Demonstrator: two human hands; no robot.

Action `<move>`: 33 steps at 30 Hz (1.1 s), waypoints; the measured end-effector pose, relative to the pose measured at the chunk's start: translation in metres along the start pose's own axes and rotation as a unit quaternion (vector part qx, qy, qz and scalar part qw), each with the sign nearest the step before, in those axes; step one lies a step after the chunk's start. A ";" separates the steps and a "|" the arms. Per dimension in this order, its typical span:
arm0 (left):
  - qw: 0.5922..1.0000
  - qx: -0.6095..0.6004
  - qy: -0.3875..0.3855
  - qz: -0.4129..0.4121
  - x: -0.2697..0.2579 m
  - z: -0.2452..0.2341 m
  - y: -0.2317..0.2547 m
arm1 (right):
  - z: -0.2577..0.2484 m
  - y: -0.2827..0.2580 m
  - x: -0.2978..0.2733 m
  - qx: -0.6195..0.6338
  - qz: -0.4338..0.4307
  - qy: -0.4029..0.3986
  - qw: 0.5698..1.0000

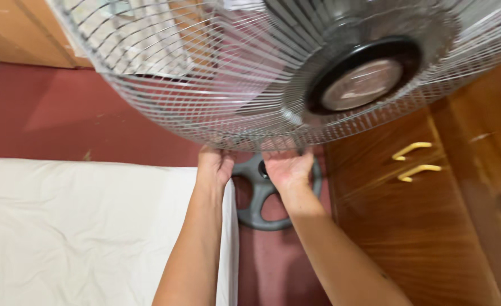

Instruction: The person disassembles a standing electric fan by removing the front grille, unscrewing the blade hub nut, and detaching the fan blades. They then remove the rear grille and use a brush to clean the motor housing before placing the rear grille on the bed.

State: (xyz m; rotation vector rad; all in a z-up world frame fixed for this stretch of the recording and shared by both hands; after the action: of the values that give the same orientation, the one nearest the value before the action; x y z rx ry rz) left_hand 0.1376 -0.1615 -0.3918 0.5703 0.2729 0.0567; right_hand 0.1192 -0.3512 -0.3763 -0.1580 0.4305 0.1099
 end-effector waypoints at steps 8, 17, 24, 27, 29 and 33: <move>0.985 -0.151 0.045 -0.077 -0.020 0.020 -0.096 | 0.010 -0.178 0.016 -0.125 -0.130 -0.003 0.984; 0.964 -0.253 0.028 -0.081 -0.034 0.115 -0.157 | 0.029 -0.247 0.044 -0.183 -0.095 -0.022 0.978; 0.971 -0.230 -0.024 -0.057 -0.026 0.113 -0.153 | 0.013 -0.266 0.067 -0.168 -0.130 -0.037 0.977; 0.967 -0.240 -0.004 -0.080 -0.027 0.111 -0.158 | -0.020 -0.286 0.085 -0.196 -0.169 0.036 0.965; 0.968 -0.242 -0.008 -0.065 -0.028 0.113 -0.153 | -0.031 -0.287 0.106 -0.196 -0.151 0.013 0.969; 0.972 -0.227 -0.016 -0.062 -0.030 0.119 -0.141 | -0.060 -0.274 0.127 -0.162 -0.114 0.048 0.979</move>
State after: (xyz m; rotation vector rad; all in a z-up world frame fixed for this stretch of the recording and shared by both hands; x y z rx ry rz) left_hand 0.1375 -0.3467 -0.3644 0.0980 0.2538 -0.0112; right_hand 0.2479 -0.6215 -0.4485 -0.5345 0.4853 -0.0545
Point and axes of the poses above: each hand's wrist, its own x-axis towards the middle knuckle, its own z-axis out of the palm, y = z × x, the point moved 9 cm from there along x, towards the middle knuckle, and after that the axes turned 2 degrees about x, right-handed, at the moved point
